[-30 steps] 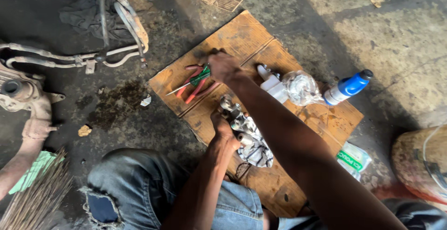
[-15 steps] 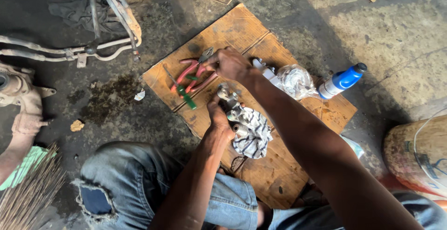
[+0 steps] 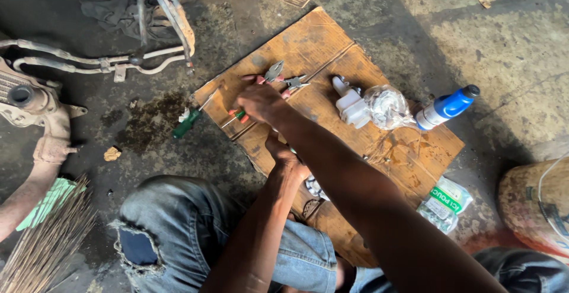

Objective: The person sits on the floor and cleans a cylindrical metal mechanical part using a white cloth. They wipe the exterior and interior surfaces of the part, occasionally using a green-handled screwdriver to assist in cleaning specific areas. The person also handles a pair of pliers and a bottle of blue liquid during the process.

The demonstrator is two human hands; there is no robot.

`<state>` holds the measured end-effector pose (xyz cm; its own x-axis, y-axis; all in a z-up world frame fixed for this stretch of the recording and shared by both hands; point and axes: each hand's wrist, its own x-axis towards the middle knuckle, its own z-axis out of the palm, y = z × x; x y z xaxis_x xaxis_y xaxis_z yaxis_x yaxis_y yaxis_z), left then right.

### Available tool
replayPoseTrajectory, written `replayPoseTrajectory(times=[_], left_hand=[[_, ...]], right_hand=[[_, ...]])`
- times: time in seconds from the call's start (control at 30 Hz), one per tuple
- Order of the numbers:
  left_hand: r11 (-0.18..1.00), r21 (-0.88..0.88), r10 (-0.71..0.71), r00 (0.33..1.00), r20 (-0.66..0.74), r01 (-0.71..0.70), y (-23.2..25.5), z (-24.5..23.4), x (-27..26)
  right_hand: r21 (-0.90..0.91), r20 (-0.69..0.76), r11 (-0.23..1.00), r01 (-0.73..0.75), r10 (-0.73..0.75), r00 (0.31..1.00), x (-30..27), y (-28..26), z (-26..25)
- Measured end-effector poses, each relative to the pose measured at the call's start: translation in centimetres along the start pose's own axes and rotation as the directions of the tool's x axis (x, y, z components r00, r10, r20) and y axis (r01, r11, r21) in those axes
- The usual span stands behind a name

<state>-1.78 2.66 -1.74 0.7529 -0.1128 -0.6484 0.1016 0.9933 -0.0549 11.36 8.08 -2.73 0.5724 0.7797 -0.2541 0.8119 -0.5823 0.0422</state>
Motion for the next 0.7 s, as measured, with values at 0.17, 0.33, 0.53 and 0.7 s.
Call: replayPoseTrajectory(times=[0.17,0.33,0.53,0.7], left_hand=[[0.994,-0.086,0.094,0.951,0.295,-0.072,0.3,-2.2,4.0],[0.989,-0.048,0.147,0.957,0.249,-0.139,0.2,-2.8,4.8],[0.987,-0.019,0.158,0.961,0.225,-0.158,0.3,-1.7,3.9],[0.990,-0.002,0.137,0.965,0.224,-0.140,-0.1,-1.2,4.0]], right_hand=[[-0.034,-0.087,0.988,0.154,-0.156,0.984,3.8,-0.4,3.7],[-0.114,-0.211,0.957,0.266,-0.285,0.935,2.2,-1.5,3.6],[0.344,0.071,0.937,-0.060,0.037,0.997,1.3,-2.8,-2.4],[0.065,-0.141,0.997,0.045,-0.036,0.989,6.2,-4.3,-0.6]])
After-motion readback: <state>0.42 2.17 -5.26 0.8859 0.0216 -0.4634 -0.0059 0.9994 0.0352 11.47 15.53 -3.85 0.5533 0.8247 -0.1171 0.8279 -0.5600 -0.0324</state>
